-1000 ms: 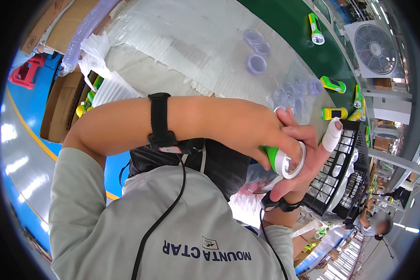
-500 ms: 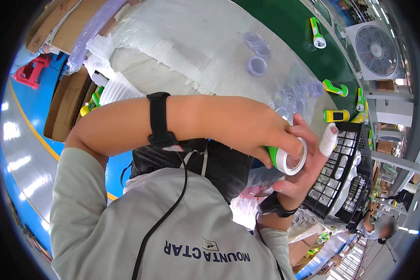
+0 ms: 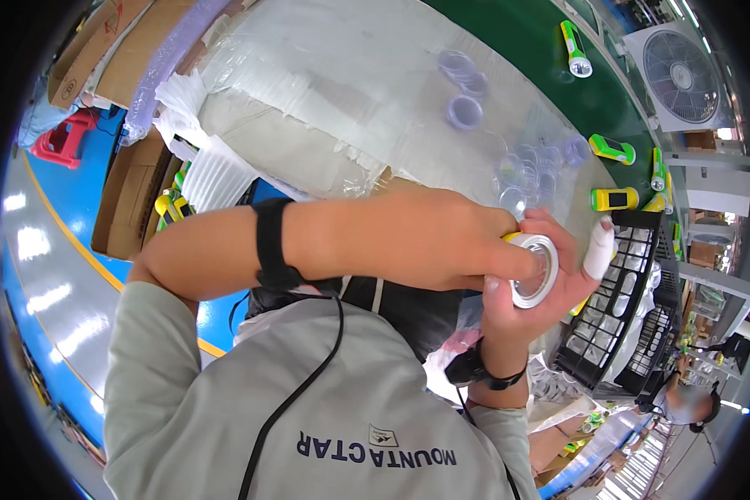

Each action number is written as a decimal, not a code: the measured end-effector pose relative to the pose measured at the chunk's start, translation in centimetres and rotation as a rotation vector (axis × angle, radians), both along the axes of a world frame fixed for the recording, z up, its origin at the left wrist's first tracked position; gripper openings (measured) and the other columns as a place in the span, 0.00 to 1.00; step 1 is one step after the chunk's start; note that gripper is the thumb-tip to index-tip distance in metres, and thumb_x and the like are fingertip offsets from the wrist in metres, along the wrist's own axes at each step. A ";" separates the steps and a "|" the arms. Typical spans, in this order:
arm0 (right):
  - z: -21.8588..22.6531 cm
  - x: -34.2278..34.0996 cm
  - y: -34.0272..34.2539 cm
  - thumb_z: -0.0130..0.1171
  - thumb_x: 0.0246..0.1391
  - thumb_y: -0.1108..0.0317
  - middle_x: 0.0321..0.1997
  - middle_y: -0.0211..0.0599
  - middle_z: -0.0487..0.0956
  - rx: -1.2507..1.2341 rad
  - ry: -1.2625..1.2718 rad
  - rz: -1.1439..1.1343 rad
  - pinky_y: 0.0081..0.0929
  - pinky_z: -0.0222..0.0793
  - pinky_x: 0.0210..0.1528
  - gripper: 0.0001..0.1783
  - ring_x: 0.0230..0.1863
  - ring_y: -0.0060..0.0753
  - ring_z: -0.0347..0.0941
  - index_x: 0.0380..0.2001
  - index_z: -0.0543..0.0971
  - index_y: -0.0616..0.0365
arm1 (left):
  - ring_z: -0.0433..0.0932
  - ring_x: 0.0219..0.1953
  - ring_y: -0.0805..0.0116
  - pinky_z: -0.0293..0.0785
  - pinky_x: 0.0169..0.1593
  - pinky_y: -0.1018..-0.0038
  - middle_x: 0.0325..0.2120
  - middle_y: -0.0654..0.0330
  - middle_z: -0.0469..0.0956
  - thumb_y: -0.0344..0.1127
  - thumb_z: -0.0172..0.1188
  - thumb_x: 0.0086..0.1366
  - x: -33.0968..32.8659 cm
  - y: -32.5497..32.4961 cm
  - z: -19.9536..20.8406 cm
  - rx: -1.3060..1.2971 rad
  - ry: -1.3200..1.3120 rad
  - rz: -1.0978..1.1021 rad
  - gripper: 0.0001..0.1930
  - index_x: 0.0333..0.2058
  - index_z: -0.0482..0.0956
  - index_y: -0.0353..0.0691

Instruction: Manually assembling several flashlight units by inserting components and attaching lens caps on an assembly line.

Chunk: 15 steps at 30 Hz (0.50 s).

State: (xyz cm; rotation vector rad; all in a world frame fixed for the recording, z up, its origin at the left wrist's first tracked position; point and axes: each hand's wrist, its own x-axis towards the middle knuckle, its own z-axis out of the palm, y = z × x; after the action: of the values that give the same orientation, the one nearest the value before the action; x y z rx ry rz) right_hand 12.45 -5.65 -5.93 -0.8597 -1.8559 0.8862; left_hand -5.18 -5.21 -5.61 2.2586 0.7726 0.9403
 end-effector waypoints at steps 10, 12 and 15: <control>4.3 2.5 -0.7 0.74 0.29 0.66 0.58 0.48 0.65 -0.409 0.089 0.061 0.35 0.57 0.60 0.60 0.55 0.40 0.67 0.65 0.48 0.61 | 0.77 0.26 0.59 0.72 0.23 0.67 0.32 0.60 0.74 0.35 0.63 0.51 0.6 0.6 -1.2 0.136 -0.096 -0.032 0.20 0.44 0.71 0.55; 3.7 3.0 -0.2 0.73 0.30 0.66 0.56 0.47 0.66 -0.249 -0.069 0.135 0.33 0.61 0.56 0.59 0.53 0.38 0.68 0.64 0.50 0.61 | 0.77 0.26 0.58 0.72 0.24 0.67 0.33 0.61 0.73 0.35 0.63 0.52 0.5 0.6 -1.5 0.141 -0.143 -0.033 0.21 0.45 0.70 0.55; 3.7 2.5 -0.4 0.72 0.31 0.66 0.55 0.45 0.66 -0.129 -0.196 0.012 0.35 0.57 0.59 0.57 0.52 0.38 0.68 0.64 0.50 0.64 | 0.77 0.26 0.57 0.72 0.24 0.66 0.32 0.61 0.72 0.36 0.62 0.54 0.1 0.5 -0.3 0.077 -0.056 -0.084 0.21 0.47 0.70 0.55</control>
State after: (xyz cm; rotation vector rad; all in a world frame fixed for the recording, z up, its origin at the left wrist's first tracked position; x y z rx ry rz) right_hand 14.97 -6.09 -2.25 -1.0479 -1.9892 0.9670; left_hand -5.04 -4.70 -5.87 2.3011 0.6220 1.0041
